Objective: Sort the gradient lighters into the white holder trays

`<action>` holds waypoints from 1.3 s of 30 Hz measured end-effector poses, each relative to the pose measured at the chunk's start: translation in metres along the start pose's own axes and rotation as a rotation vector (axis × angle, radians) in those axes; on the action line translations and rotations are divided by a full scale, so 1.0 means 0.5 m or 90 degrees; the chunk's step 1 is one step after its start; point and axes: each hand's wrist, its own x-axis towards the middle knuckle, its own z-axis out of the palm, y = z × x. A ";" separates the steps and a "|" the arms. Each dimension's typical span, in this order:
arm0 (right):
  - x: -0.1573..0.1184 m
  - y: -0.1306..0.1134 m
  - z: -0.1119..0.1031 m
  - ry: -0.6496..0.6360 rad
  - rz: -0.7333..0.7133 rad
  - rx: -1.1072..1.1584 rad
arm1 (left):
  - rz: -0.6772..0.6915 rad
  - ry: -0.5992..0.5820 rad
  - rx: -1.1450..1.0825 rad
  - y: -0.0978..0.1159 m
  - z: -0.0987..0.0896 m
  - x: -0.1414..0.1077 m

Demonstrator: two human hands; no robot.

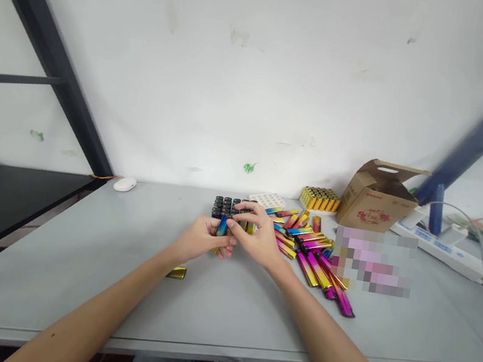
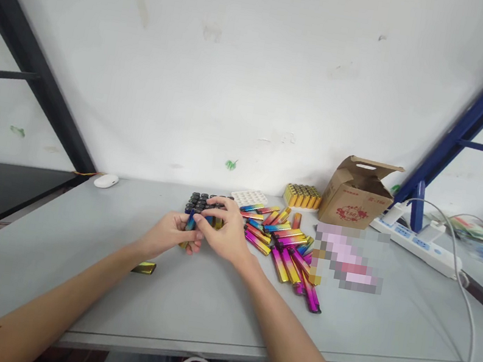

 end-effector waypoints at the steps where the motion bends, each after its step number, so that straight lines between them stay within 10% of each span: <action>1: -0.001 0.000 0.003 -0.005 0.019 0.010 | 0.002 0.004 0.016 0.000 0.000 0.000; 22: 0.022 0.010 -0.023 0.023 0.077 0.104 | 0.008 -0.039 0.082 -0.005 -0.022 0.006; 27: 0.027 0.026 -0.045 0.103 -0.001 -0.021 | 0.028 0.089 0.091 0.014 -0.052 0.009; 39: 0.014 0.069 -0.051 -0.036 -0.086 -0.177 | 0.370 0.439 0.465 -0.022 -0.076 0.004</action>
